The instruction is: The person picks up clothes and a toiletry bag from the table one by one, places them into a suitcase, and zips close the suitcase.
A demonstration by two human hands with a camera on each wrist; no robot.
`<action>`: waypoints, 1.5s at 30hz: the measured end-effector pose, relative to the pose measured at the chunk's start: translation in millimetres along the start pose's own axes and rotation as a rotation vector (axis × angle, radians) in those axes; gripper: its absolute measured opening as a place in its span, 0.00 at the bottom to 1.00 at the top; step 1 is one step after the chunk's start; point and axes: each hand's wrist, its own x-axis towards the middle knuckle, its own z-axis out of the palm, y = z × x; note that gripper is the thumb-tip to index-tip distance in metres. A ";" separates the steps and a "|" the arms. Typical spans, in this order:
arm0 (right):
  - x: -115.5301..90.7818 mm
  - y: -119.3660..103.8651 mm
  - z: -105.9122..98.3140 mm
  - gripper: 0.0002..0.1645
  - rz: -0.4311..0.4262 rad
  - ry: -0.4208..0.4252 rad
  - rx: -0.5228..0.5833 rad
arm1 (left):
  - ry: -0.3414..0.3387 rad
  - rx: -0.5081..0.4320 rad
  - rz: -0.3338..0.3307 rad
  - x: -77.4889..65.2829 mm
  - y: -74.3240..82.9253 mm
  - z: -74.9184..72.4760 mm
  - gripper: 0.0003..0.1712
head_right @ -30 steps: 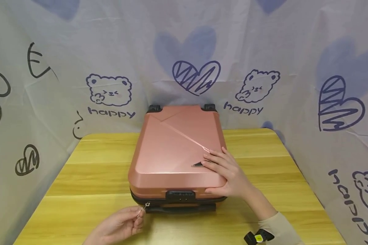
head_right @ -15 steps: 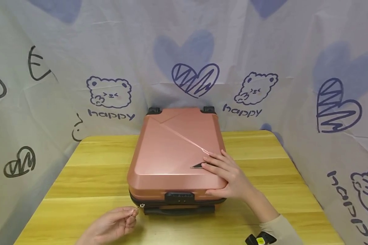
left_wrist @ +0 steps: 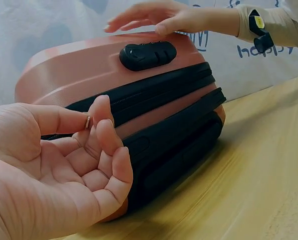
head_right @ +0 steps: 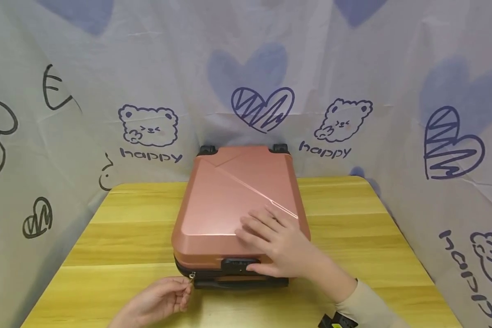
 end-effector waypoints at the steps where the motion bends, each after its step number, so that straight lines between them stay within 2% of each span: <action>1: 3.7 -4.9 2.2 0.42 -0.009 -0.025 -0.017 | -0.001 -0.002 0.001 -0.3 -0.6 0.0 0.20; 6: 13.1 -26.4 13.2 0.54 -0.058 -0.200 -0.084 | -0.011 -0.022 0.008 -2.7 -2.5 -1.5 0.22; 9: 14.8 -31.8 19.1 0.58 -0.070 -0.228 -0.131 | -0.025 -0.026 0.018 -4.0 -2.5 -2.7 0.23; 18: 20.1 -27.6 27.7 0.49 -0.134 0.002 -0.206 | -0.020 -0.042 0.028 -3.8 3.9 -2.7 0.22; 24: 20.2 -23.9 27.7 0.40 -0.156 0.094 -0.217 | -0.034 -0.030 0.053 -3.7 2.0 -1.1 0.23; 32: 17.5 -21.1 28.3 0.31 -0.177 0.160 -0.226 | -0.053 -0.106 0.065 -10.1 2.5 -5.5 0.27; 39: 15.0 -21.4 28.5 0.30 -0.200 0.165 -0.240 | -0.027 -0.117 0.071 -20.2 11.8 -15.5 0.27; 45: 12.5 -22.6 30.4 0.31 -0.206 0.165 -0.237 | -0.017 -0.123 0.066 -22.7 21.0 -25.7 0.29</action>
